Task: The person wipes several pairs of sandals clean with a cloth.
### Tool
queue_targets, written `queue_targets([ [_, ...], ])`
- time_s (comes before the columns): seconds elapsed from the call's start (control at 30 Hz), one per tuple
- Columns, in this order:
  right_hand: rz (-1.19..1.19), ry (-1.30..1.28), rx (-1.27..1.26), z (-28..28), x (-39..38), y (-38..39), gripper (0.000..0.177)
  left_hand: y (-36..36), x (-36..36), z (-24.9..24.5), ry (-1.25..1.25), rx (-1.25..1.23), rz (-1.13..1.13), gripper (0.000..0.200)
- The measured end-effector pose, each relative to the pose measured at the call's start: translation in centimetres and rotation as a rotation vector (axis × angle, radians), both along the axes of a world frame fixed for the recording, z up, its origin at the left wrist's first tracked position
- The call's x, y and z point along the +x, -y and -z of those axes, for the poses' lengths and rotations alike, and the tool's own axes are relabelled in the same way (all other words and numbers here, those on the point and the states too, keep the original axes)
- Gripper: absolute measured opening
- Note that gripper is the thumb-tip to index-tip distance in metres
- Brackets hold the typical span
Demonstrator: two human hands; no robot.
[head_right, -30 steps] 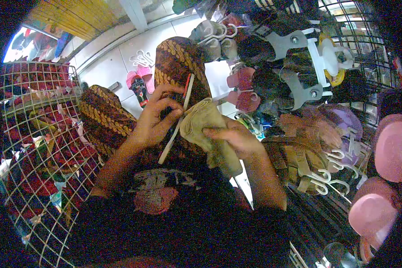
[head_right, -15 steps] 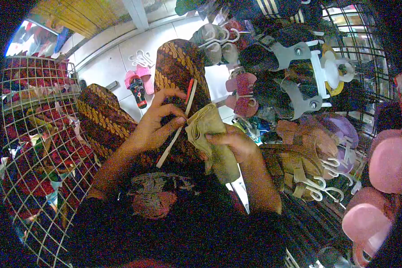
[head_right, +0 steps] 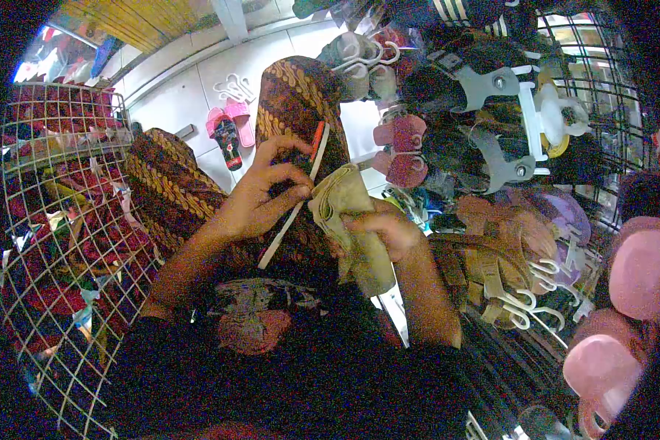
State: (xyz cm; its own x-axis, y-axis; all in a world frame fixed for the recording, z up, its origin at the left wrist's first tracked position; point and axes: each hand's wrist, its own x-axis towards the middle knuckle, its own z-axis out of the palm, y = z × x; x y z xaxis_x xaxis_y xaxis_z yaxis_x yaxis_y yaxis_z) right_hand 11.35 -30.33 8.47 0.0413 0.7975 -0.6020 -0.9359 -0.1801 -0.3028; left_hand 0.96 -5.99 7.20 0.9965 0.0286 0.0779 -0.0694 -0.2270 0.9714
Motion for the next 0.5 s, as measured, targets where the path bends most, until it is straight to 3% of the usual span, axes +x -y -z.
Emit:
queue_targets([
  [0.5,-0.033,-0.016,-0.057,-0.38,0.17,-0.72,0.048,-0.07,-0.26,0.54,0.012,0.015,-0.009,0.011],
])
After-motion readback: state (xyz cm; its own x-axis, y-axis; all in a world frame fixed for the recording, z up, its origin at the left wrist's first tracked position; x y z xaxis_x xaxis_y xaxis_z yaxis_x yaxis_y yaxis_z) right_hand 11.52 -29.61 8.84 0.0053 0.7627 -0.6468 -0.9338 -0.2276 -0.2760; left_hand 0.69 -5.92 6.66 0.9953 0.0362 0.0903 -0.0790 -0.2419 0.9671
